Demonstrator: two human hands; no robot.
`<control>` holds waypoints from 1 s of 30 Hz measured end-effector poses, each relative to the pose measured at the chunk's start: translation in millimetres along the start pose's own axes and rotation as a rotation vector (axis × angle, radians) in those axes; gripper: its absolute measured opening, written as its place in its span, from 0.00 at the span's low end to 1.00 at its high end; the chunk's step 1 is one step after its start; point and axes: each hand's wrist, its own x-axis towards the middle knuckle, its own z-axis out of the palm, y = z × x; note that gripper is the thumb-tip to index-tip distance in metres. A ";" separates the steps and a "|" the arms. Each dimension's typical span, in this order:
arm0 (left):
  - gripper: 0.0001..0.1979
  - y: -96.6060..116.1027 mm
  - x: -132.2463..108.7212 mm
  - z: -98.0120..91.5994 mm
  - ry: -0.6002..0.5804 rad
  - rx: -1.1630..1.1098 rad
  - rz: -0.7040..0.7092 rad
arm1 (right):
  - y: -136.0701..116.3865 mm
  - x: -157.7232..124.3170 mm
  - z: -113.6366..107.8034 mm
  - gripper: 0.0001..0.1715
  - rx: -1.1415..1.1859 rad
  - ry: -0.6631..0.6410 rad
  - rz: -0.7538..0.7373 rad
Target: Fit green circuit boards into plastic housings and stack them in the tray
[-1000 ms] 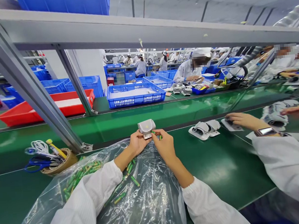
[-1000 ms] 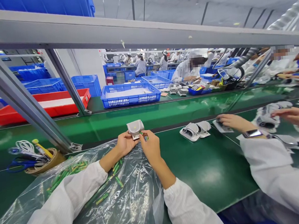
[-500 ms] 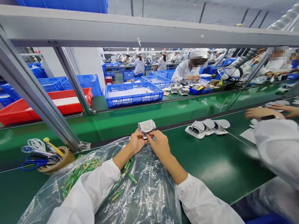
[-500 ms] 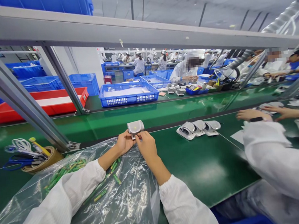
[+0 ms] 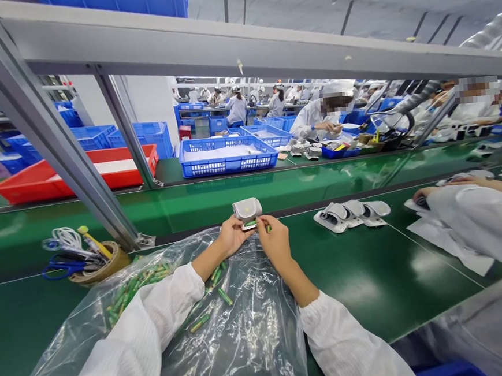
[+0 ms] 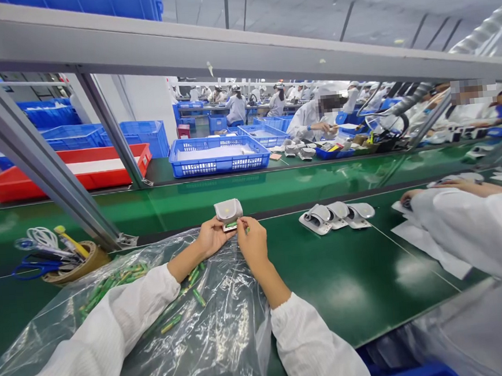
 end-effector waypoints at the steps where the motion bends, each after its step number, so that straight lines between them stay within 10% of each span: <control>1: 0.40 0.2 0.0 -0.4 -0.001 -0.002 0.002 | 1.9 -0.4 0.5 0.20 -0.002 -0.009 -0.012; 18: 0.32 1.1 4.0 -1.8 0.078 -0.017 -0.018 | -19.7 -1.8 -12.7 0.17 -0.416 -0.366 -0.156; 24: 0.25 0.1 2.9 -4.0 0.087 0.195 0.025 | -14.6 -2.9 -8.3 0.25 0.303 -0.140 0.241; 30: 0.23 -3.0 3.7 -8.8 0.095 0.244 0.011 | -0.2 13.6 -15.7 0.13 1.054 -0.240 0.858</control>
